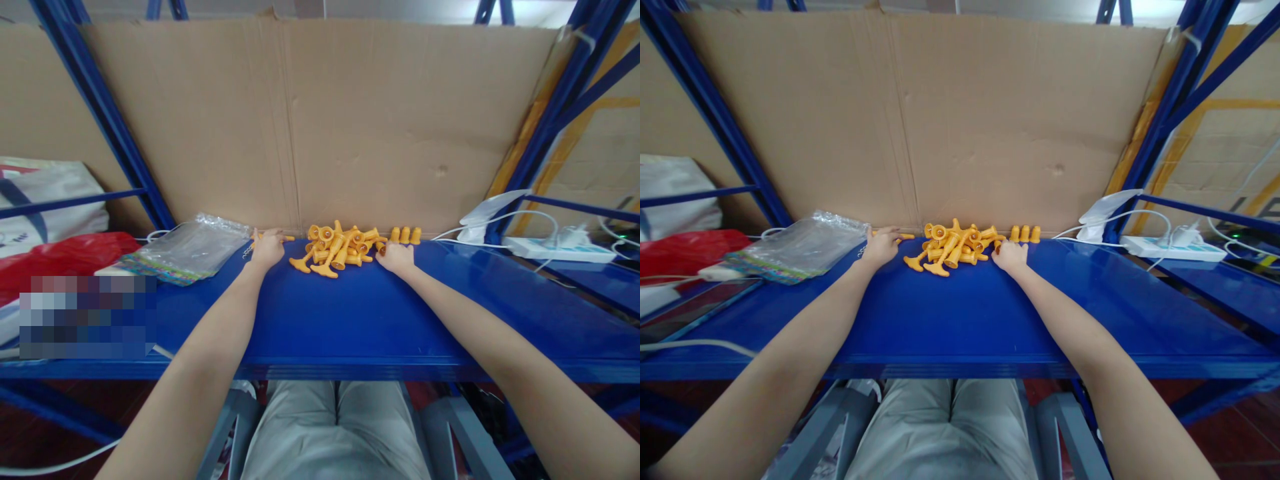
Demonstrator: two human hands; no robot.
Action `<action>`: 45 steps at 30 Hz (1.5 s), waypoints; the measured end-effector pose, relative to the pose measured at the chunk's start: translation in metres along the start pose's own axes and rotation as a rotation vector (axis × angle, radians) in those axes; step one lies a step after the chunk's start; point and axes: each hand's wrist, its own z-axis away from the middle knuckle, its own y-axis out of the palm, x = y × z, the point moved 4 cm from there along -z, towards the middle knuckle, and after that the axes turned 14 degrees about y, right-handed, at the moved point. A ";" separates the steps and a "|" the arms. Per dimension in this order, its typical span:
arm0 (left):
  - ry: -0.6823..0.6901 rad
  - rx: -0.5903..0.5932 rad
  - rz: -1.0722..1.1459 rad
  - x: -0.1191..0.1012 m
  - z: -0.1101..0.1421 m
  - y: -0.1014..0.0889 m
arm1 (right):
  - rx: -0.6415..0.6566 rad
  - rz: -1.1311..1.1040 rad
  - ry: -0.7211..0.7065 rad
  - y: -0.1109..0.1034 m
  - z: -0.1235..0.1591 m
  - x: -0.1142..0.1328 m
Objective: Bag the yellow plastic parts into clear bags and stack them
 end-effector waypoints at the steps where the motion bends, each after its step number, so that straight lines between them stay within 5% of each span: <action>1: 0.003 0.001 0.002 0.000 0.000 0.000 | -0.003 0.004 -0.014 0.000 0.000 -0.001; 19: 0.330 -0.159 -0.010 -0.053 -0.012 -0.034 | -0.322 0.186 -0.342 -0.045 0.003 -0.014; 33: 0.543 -0.254 0.030 -0.094 -0.011 -0.047 | -0.467 -0.083 -0.226 -0.075 -0.004 -0.038; 45: 0.739 -0.340 -0.037 -0.146 -0.005 -0.046 | -0.641 -0.259 -0.696 -0.068 0.036 0.018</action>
